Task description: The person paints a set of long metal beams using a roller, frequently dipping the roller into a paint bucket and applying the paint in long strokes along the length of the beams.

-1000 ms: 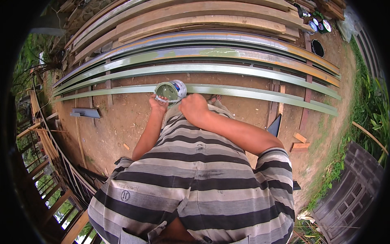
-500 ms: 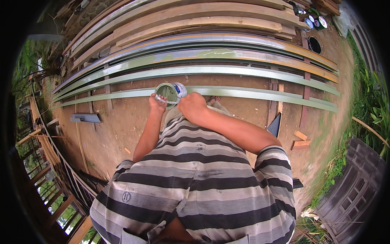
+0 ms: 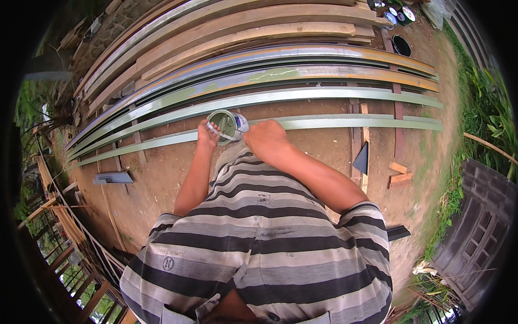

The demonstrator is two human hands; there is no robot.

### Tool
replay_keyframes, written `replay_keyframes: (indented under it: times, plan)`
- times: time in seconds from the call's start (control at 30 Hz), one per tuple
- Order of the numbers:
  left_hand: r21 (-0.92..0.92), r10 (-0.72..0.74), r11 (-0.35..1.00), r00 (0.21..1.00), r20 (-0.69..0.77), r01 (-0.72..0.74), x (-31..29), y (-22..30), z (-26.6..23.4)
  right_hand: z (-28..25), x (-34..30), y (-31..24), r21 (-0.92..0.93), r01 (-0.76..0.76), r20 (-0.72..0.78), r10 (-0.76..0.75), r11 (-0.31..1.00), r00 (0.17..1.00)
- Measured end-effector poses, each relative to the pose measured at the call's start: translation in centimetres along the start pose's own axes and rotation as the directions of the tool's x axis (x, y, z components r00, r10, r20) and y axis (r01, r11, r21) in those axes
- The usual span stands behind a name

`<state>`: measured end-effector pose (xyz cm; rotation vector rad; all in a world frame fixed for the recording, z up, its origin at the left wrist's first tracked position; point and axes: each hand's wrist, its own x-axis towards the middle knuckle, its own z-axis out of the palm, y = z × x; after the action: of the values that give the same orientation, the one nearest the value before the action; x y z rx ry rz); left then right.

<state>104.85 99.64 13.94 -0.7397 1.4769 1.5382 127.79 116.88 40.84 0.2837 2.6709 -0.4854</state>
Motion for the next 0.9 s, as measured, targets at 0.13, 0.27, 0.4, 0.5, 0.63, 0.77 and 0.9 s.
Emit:
replay_keyframes:
  times: [0.13, 0.27, 0.4, 0.5, 0.63, 0.77, 0.9]
  plan:
    - [0.022, -0.017, 1.0, 1.0, 0.021, 0.016, 0.9, 1.2, 4.2, -1.8, -3.0, 0.6, 0.04, -0.103, -0.055, 0.105, 0.994, 0.993]
    - [0.061, -0.031, 0.998, 0.997, 0.073, 0.027, 2.0, 2.3, 7.3, -3.3, -5.6, 1.5, 0.017, -0.131, -0.124, 0.132, 0.991, 0.984]
    - [0.09, -0.024, 0.996, 0.994, 0.109, 0.014, 3.5, 3.9, 10.1, -5.1, -7.0, 1.6, -0.022, -0.214, -0.143, 0.208, 0.977, 0.967]
    - [0.121, -0.023, 0.993, 0.993, 0.118, 0.008, 4.4, 5.6, 12.7, -6.0, -7.6, 1.6, -0.037, -0.254, -0.182, 0.243, 0.967, 0.953]
    - [0.2, -0.054, 0.98, 0.984, 0.171, 0.019, 3.7, 7.9, 17.4, -6.8, -8.7, 1.9, -0.041, -0.293, -0.228, 0.277, 0.955, 0.933]
    - [0.217, -0.045, 0.976, 0.985, 0.168, 0.007, 5.1, 10.1, 20.4, -8.1, -9.1, 1.5, -0.039, -0.328, -0.256, 0.308, 0.944, 0.916]
    - [0.277, -0.065, 0.961, 0.979, 0.194, 0.009, 5.9, 11.0, 22.8, -8.2, -9.2, 1.8, -0.014, -0.374, -0.292, 0.354, 0.927, 0.888]
